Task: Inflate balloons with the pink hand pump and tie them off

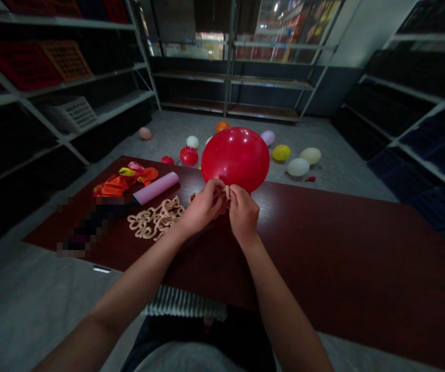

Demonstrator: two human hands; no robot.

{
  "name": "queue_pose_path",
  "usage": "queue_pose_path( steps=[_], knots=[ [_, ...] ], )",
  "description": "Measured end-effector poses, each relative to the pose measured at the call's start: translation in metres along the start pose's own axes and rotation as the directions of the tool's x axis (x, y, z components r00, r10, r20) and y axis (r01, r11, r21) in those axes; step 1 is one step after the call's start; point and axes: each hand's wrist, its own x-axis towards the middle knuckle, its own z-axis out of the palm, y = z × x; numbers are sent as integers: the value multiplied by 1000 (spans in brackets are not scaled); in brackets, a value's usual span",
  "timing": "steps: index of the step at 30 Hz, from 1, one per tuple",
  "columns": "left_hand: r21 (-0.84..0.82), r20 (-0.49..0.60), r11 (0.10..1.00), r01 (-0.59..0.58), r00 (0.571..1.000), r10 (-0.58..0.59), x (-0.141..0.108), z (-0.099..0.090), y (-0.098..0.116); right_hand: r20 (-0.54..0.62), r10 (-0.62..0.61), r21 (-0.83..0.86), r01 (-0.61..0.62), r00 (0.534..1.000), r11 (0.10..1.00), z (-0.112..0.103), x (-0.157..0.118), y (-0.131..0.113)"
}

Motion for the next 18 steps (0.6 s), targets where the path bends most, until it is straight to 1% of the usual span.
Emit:
queue_pose_path(
  steps=[4,6,8,13,18],
  knots=[
    [105,-42,992,69,997,-65,-1,4,0,-3,17,1,-17,1000,1000,1,0,-2],
    [160,-33,983,86,996,-82,-1,3,1,-4,15,-8,-15,1000,1000,3,-1,-2],
    [182,-21,979,87,996,-84,0,2,2,-8,-3,-15,2,1000,1000,4,-2,1],
    [166,-29,982,86,996,-82,0,1,1,2,-51,-36,51,999,998,5,-1,8],
    [109,-57,994,18,998,-12,-1,0,0,2,-84,-61,84,996,995,2,0,10]
  ],
)
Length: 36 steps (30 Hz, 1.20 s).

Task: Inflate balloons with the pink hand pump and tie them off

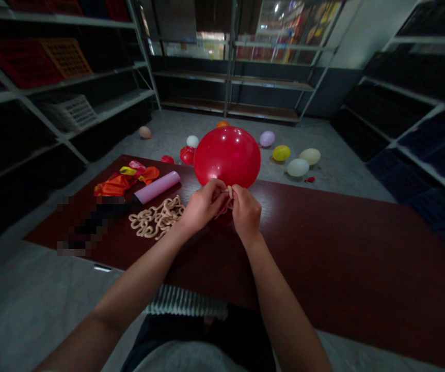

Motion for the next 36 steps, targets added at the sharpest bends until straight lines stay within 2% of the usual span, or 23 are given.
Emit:
queue_pose_path(
  steps=[7,14,18,21,24,27,30,36],
  knots=[
    [-74,28,997,-11,1000,13,1,-4,3,45,25,-19,-24,999,1000,-2,-2,0],
    [49,52,999,-6,999,3,3,-6,-1,-18,67,37,-67,998,997,6,-6,-9],
    [90,69,992,-93,994,87,2,-8,1,-45,134,90,-129,990,988,4,-2,-15],
    [98,97,980,-174,982,164,0,-6,2,-62,208,192,-193,976,962,0,2,-16],
    [116,58,982,-148,988,142,-2,-3,0,-30,265,323,-241,964,915,0,5,-17],
    [89,6,990,-106,994,106,-1,-3,-4,94,354,498,-352,931,793,3,5,-18],
    [126,-8,979,-161,987,164,1,-6,-7,209,384,604,-428,899,672,6,6,-19],
    [126,-53,949,-290,953,298,2,-10,-12,293,387,721,-468,874,511,6,7,-21]
  ],
)
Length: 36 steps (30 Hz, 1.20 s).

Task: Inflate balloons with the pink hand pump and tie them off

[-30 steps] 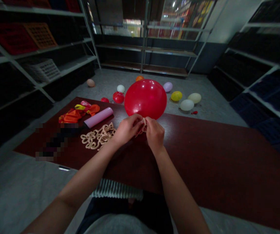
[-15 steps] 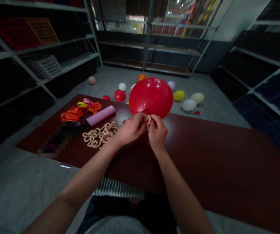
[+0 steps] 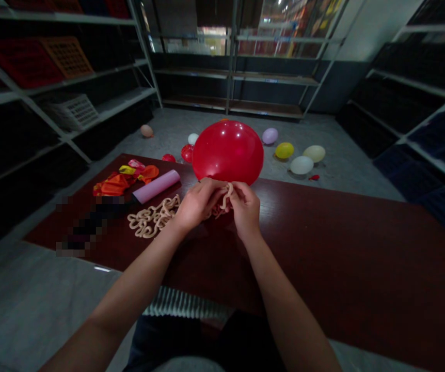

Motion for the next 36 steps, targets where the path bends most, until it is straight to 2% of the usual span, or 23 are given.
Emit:
queue_pose_path(
  steps=[2,5,8,10,13,16,20,22,24,26,30,32,34,36],
  knots=[
    [-37,-44,999,10,999,-12,-1,0,1,28,15,5,-15,1000,1000,2,-2,-2],
    [-158,-161,983,97,979,-123,-2,2,4,56,12,3,-12,998,1000,6,-5,-7],
    [-361,-287,912,192,908,-304,-1,3,10,66,4,-41,-1,998,999,9,-6,-10],
    [-506,-326,838,205,854,-406,1,3,12,76,5,-66,0,997,998,10,-7,-11],
    [-710,-298,682,177,801,-519,5,5,11,97,2,-90,7,995,996,11,-7,-12],
    [-873,-202,466,146,761,-617,8,6,8,108,17,-138,-2,994,990,11,-8,-12],
    [-982,-85,173,70,657,-749,13,1,8,137,31,-201,-3,990,980,10,-10,-7],
    [-996,-37,82,46,614,-789,14,-2,8,162,23,-218,13,987,976,10,-11,-5],
    [-995,-19,71,62,606,-795,14,-3,7,166,21,-231,18,986,973,10,-12,-5],
    [-988,-36,122,92,634,-772,14,-1,6,144,28,-238,7,989,971,10,-12,-6],
    [-943,-73,297,149,779,-623,11,4,3,77,30,-217,-12,997,976,8,-9,-13],
    [-884,-66,416,215,823,-564,10,5,2,56,25,-203,-13,998,979,7,-8,-15],
    [-837,-62,477,269,819,-570,9,5,1,60,29,-197,-16,998,980,7,-7,-16],
    [-851,-64,446,277,789,-611,7,6,0,81,26,-198,-9,996,980,7,-8,-15]
  ],
)
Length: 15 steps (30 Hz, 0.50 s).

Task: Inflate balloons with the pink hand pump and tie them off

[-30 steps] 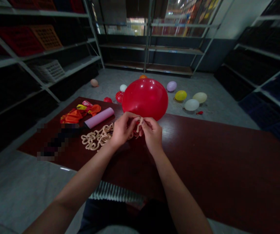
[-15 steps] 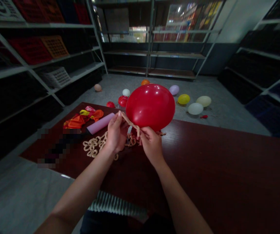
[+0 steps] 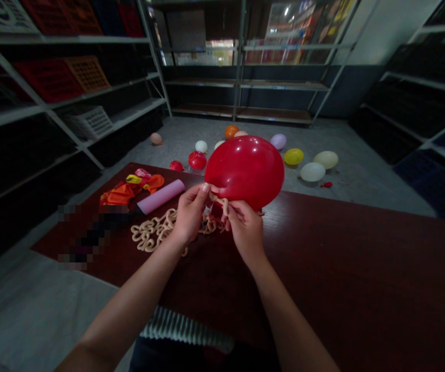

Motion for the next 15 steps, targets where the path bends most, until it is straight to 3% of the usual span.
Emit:
queue_pose_path(
  steps=[5,10,15],
  knots=[
    [-247,-120,961,125,980,-159,1,-1,5,54,-46,-55,49,997,997,1,-2,7],
    [-464,-133,862,204,946,-296,3,-2,15,107,-74,-152,90,991,984,-3,-1,17],
    [-504,-155,834,224,927,-342,8,-7,19,123,-113,-261,142,986,955,-6,0,21]
  ],
)
